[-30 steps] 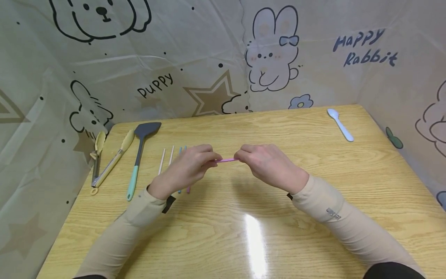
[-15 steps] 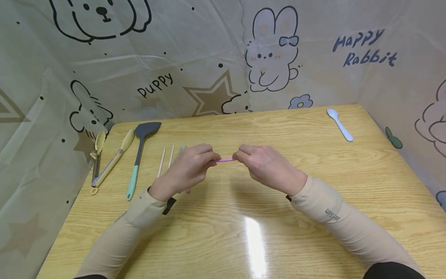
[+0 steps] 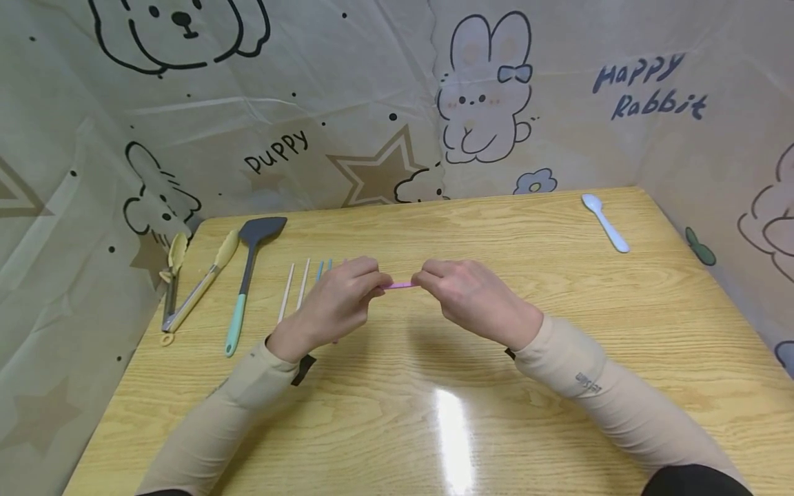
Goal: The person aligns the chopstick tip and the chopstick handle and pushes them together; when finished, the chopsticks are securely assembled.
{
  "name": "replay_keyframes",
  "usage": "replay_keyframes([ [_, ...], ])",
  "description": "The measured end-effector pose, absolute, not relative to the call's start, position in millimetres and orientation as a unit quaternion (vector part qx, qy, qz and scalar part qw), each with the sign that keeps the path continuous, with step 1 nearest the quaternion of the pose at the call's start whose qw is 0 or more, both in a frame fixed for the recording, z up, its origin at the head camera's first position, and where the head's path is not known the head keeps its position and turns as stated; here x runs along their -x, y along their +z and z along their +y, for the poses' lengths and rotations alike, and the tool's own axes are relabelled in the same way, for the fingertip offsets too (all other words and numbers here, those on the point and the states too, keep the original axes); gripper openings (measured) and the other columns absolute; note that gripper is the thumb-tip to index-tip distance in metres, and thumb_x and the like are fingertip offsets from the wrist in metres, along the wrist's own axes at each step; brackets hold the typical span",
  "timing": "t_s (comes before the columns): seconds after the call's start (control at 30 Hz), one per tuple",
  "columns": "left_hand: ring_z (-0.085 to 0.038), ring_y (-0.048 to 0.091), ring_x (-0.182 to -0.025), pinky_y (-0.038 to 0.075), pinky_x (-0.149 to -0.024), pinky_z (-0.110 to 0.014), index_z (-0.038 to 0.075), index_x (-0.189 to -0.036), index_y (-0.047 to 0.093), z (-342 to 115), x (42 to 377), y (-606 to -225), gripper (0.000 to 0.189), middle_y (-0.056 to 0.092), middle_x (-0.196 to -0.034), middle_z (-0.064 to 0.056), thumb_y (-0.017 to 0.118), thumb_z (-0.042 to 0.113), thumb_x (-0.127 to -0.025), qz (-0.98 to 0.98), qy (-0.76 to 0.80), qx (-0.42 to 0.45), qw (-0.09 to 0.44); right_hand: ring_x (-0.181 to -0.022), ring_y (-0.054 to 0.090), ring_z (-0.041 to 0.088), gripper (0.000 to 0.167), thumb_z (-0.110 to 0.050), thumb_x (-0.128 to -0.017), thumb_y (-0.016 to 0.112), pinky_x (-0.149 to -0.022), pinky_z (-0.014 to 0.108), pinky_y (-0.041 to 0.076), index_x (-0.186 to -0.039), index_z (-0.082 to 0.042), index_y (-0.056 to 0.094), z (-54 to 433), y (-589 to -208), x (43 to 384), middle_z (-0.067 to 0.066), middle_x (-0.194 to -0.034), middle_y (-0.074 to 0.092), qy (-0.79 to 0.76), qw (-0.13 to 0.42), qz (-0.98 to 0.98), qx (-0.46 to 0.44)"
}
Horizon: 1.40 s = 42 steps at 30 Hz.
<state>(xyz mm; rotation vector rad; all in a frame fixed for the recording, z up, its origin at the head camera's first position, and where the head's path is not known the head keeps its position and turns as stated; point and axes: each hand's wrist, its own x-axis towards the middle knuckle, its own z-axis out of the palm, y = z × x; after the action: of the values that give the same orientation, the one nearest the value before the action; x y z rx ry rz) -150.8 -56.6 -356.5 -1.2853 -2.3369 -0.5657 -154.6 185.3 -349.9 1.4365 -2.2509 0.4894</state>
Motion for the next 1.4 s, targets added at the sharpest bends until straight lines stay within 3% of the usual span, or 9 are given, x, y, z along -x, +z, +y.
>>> replay_keyframes([
  [0.4,-0.013,0.057,-0.071,0.048,-0.064,-0.018,0.0,-0.088,0.073,-57,147,-361,0.015,0.059,-0.078,-0.005,0.07,-0.014,-0.082,-0.846,-0.208,0.448,0.201,-0.061,0.058,0.012,0.039,0.026,-0.069,0.064,-0.049,0.019,0.047,-0.1,0.004,0.07,183,-353,153,0.005,-0.084,0.064,0.16,0.204,-0.811,-0.524],
  [0.67,-0.009,0.057,-0.07,0.048,-0.062,-0.019,0.004,-0.092,0.074,-51,142,-354,0.004,0.065,-0.083,-0.001,0.075,0.007,-0.089,-0.885,-0.22,0.396,0.104,-0.057,0.05,0.012,0.039,0.025,-0.072,0.065,-0.044,0.022,0.039,-0.099,-0.003,0.071,187,-345,158,0.002,-0.085,0.061,0.071,0.22,-0.827,-0.512],
  [0.77,-0.007,0.054,-0.064,0.045,-0.058,-0.019,0.006,-0.089,0.074,-46,142,-350,0.008,0.064,-0.079,0.002,0.074,0.015,-0.091,-0.897,-0.222,0.376,0.068,-0.058,0.051,0.014,0.033,0.02,-0.076,0.07,-0.051,0.024,0.046,-0.098,-0.005,0.071,185,-345,159,0.002,-0.086,0.062,0.05,0.22,-0.826,-0.516],
  [0.9,-0.006,0.054,-0.063,0.045,-0.057,-0.017,0.009,-0.087,0.074,-42,144,-349,0.011,0.065,-0.077,0.003,0.072,0.018,-0.092,-0.903,-0.227,0.361,0.045,-0.071,0.061,0.018,0.029,0.015,-0.078,0.074,-0.068,0.029,0.054,-0.099,-0.004,0.072,180,-346,162,0.002,-0.089,0.065,0.036,0.214,-0.82,-0.53],
  [1.03,-0.004,0.053,-0.058,0.044,-0.054,-0.017,0.01,-0.083,0.073,-41,146,-349,0.015,0.065,-0.073,0.005,0.07,0.019,-0.094,-0.906,-0.23,0.353,0.034,-0.08,0.062,0.019,0.028,0.015,-0.077,0.074,-0.078,0.032,0.054,-0.098,-0.003,0.071,175,-344,164,0.003,-0.09,0.065,0.044,0.21,-0.813,-0.541],
  [1.17,-0.002,0.049,-0.042,0.044,-0.049,-0.017,0.008,-0.081,0.071,-41,149,-350,0.017,0.06,-0.062,0.006,0.066,0.013,-0.096,-0.906,-0.246,0.345,0.007,-0.091,0.063,0.023,0.031,0.016,-0.077,0.072,-0.086,0.034,0.053,-0.101,-0.003,0.07,171,-343,167,0.006,-0.099,0.066,0.053,0.223,-0.806,-0.546],
  [1.3,-0.001,0.054,-0.046,0.048,-0.053,-0.016,0.005,-0.081,0.071,-47,154,-356,0.015,0.065,-0.065,0.002,0.067,0.008,-0.094,-0.908,-0.26,0.328,-0.014,-0.104,0.062,0.03,0.034,0.012,-0.078,0.075,-0.094,0.04,0.05,-0.107,-0.003,0.068,169,-342,171,0.012,-0.114,0.064,0.08,0.258,-0.797,-0.54],
  [1.4,-0.004,0.056,-0.053,0.048,-0.051,-0.016,0.004,-0.079,0.072,-53,162,-360,0.015,0.068,-0.073,-0.002,0.07,0.009,-0.092,-0.919,-0.256,0.3,-0.017,-0.105,0.061,0.032,0.035,0.004,-0.078,0.08,-0.094,0.043,0.049,-0.109,-0.004,0.067,170,-340,172,0.014,-0.118,0.062,0.101,0.272,-0.791,-0.539],
])
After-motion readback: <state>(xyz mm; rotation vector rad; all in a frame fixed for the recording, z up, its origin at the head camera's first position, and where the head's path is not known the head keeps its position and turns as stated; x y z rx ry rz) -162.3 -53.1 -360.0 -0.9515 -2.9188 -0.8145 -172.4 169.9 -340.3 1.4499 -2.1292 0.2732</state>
